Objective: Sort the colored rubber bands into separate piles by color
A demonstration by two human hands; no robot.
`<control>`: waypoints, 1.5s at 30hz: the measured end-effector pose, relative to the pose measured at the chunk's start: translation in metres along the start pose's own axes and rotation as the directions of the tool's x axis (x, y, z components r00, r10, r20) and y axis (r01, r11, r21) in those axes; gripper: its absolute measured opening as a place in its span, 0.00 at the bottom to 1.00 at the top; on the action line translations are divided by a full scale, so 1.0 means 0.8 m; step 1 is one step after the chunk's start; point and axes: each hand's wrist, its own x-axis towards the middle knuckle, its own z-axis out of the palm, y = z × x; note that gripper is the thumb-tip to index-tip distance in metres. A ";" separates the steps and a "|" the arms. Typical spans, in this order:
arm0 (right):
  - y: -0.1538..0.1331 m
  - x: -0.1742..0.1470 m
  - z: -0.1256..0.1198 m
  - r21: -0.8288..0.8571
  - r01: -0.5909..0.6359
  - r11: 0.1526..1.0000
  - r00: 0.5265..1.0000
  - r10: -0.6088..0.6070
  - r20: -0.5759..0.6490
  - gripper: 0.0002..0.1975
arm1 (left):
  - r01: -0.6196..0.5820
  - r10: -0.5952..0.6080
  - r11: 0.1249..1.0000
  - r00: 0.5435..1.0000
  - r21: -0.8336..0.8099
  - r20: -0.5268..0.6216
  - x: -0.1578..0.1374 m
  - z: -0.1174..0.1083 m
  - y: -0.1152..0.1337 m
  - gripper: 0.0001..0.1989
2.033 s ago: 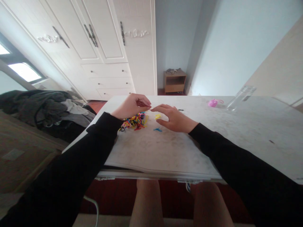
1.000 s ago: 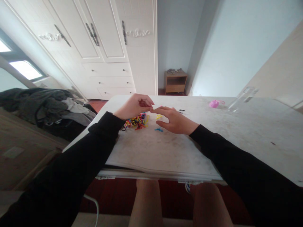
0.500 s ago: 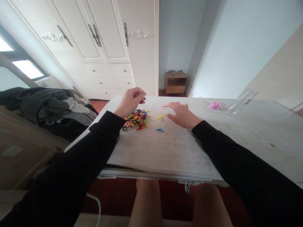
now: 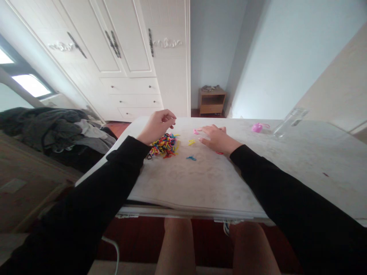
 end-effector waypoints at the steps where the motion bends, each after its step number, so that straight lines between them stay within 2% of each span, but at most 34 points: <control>1: 0.000 0.000 -0.001 -0.002 0.001 1.000 1.000 -0.001 0.012 0.23 | 0.002 -0.002 1.000 1.000 0.008 0.001 0.000 -0.001 -0.001 0.03; 5: -0.002 -0.001 -0.002 -0.009 0.025 1.000 0.997 -0.025 0.067 0.21 | 0.004 -0.004 1.000 1.000 0.029 0.012 0.000 -0.002 0.000 0.04; 11: -0.007 -0.002 -0.005 -0.003 0.042 0.999 0.994 -0.041 0.102 0.23 | 0.022 -0.024 0.999 0.999 0.040 0.033 -0.003 0.002 0.007 0.03; 18: -0.002 0.003 0.000 0.035 0.055 0.998 0.999 -0.055 -0.001 0.26 | 0.024 -0.025 0.999 0.999 0.044 0.026 -0.003 0.000 0.009 0.03; 21: 0.002 0.004 0.007 0.047 0.064 0.997 0.998 -0.064 0.006 0.28 | 0.033 -0.035 0.998 0.999 0.062 0.025 -0.004 0.001 0.012 0.03; 24: 0.004 0.003 0.009 0.040 0.074 0.997 0.997 -0.074 0.007 0.27 | 0.037 -0.039 0.996 0.999 0.079 0.028 -0.005 0.001 0.014 0.02; 28: 0.004 0.002 0.007 0.031 0.048 0.998 0.997 -0.046 -0.054 0.25 | 0.055 -0.059 0.994 0.998 0.093 0.037 -0.004 -0.002 0.013 0.04; 31: 0.002 0.001 0.003 0.041 0.042 0.998 0.996 -0.038 -0.079 0.23 | 0.071 -0.078 0.986 0.996 0.152 0.037 -0.004 -0.009 0.013 0.07; 37: 0.000 0.001 -0.002 0.065 -0.024 0.998 0.990 0.033 -0.140 0.19 | 0.131 -0.211 0.917 0.961 0.378 0.178 -0.010 -0.029 0.016 0.11; 42: 0.000 0.000 -0.002 0.100 -0.030 0.995 0.986 0.046 -0.161 0.18 | 0.165 -0.256 0.874 0.956 0.456 0.145 -0.008 -0.034 0.008 0.12; 45: -0.002 0.000 -0.002 0.101 -0.027 0.995 0.988 0.042 -0.150 0.18 | 0.160 -0.264 0.870 0.950 0.467 0.165 -0.005 -0.034 -0.001 0.11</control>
